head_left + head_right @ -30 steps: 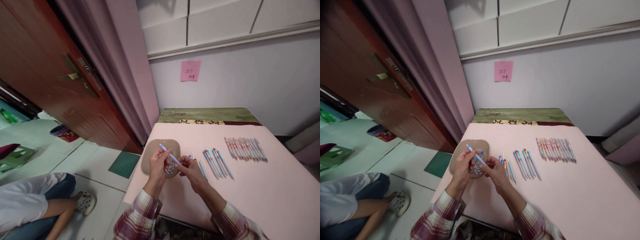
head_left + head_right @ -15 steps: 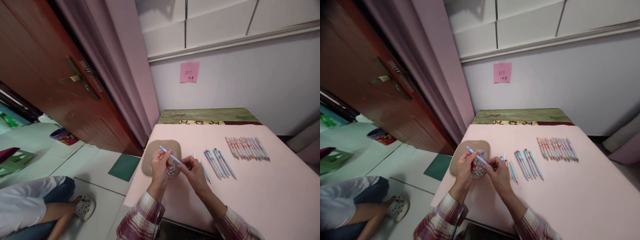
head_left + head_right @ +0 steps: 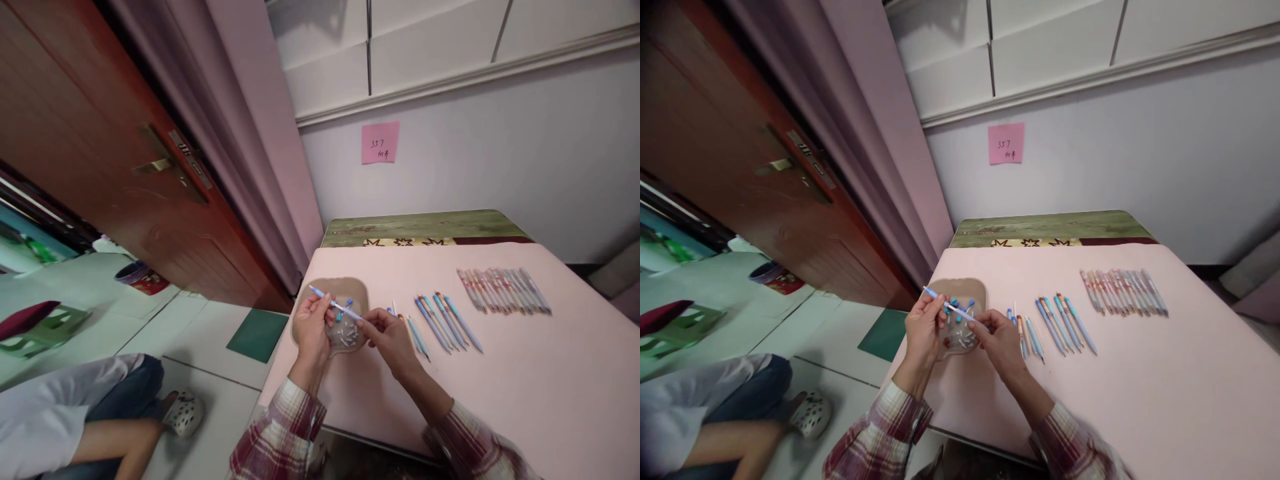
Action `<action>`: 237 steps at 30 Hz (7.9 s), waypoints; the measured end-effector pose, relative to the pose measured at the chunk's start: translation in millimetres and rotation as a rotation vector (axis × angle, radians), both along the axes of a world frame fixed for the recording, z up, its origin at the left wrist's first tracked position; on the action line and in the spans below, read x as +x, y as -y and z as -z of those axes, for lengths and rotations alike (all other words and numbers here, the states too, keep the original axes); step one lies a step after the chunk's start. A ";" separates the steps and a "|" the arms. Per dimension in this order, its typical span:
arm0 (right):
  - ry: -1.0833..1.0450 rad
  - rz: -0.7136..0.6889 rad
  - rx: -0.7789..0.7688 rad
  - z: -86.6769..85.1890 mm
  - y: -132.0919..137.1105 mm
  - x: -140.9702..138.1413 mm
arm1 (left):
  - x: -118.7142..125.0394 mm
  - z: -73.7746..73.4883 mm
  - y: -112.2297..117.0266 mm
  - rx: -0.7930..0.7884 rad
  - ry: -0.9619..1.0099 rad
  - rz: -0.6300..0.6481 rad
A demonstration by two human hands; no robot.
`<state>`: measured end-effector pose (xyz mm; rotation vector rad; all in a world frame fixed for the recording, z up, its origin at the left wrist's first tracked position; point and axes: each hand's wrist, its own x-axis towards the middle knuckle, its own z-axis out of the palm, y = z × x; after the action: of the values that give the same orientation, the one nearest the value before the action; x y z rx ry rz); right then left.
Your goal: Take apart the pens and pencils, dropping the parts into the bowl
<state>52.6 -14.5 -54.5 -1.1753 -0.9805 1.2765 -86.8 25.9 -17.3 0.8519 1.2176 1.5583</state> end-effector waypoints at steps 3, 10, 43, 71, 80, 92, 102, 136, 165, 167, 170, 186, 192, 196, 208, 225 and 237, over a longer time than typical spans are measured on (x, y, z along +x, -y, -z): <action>0.044 0.068 0.011 7.2 5.7 6.1 | -13.5 2.2 1.9 0.110 -0.274 -0.007; 0.053 0.051 -0.028 6.3 19.4 15.1 | -21.5 12.0 13.3 0.169 -0.777 0.081; 0.012 0.012 -0.031 3.1 32.3 27.2 | -5.3 10.2 14.2 0.004 -0.271 0.158; 0.391 0.336 -0.008 21.7 25.3 126.9 | 44.1 -13.2 31.5 -0.065 -0.369 0.316; 0.794 0.158 -0.020 29.9 42.4 107.5 | 118.9 31.4 23.0 0.018 -1.204 0.320; 1.135 0.387 -0.220 27.0 34.3 175.5 | 108.9 53.7 35.4 0.087 -1.323 0.414; 1.318 0.348 -0.393 29.2 32.2 182.6 | 98.7 66.4 40.8 0.165 -1.253 0.402; -0.383 -0.290 -0.224 -16.3 23.2 43.7 | 42.3 -1.4 30.8 -0.133 0.242 0.365; -0.095 -0.096 -0.006 -9.4 -5.2 20.6 | 39.5 6.1 9.0 -0.075 0.191 0.152; -0.072 -0.080 0.004 -9.1 -5.0 21.3 | 40.1 7.0 7.9 -0.069 0.193 0.142; -0.048 -0.149 -0.068 -9.3 -4.5 22.3 | 41.4 6.9 7.3 -0.071 0.182 0.143; 0.210 0.117 0.182 1.2 -1.9 18.4 | 37.9 13.2 6.0 -0.073 0.262 0.007; 0.150 0.111 0.123 -0.9 -2.9 22.3 | 25.3 13.4 3.3 -0.027 0.149 -0.028; 0.223 0.101 0.147 -7.8 1.1 27.4 | 14.2 14.4 10.0 0.055 -0.185 -0.083; 0.242 0.048 0.195 -12.7 8.3 30.6 | 14.6 -1.6 16.7 -0.056 -0.137 0.092; 0.746 0.214 -0.056 26.9 42.3 135.5 | 81.8 -5.3 38.2 0.022 -0.740 0.411; 1.026 0.159 -0.022 30.2 38.3 120.8 | 110.6 42.9 27.8 -0.102 -1.435 0.456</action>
<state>173.5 -52.8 -84.7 -1.9349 -1.5405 0.4956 23.8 -1.9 -60.2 2.1312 1.7880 0.3304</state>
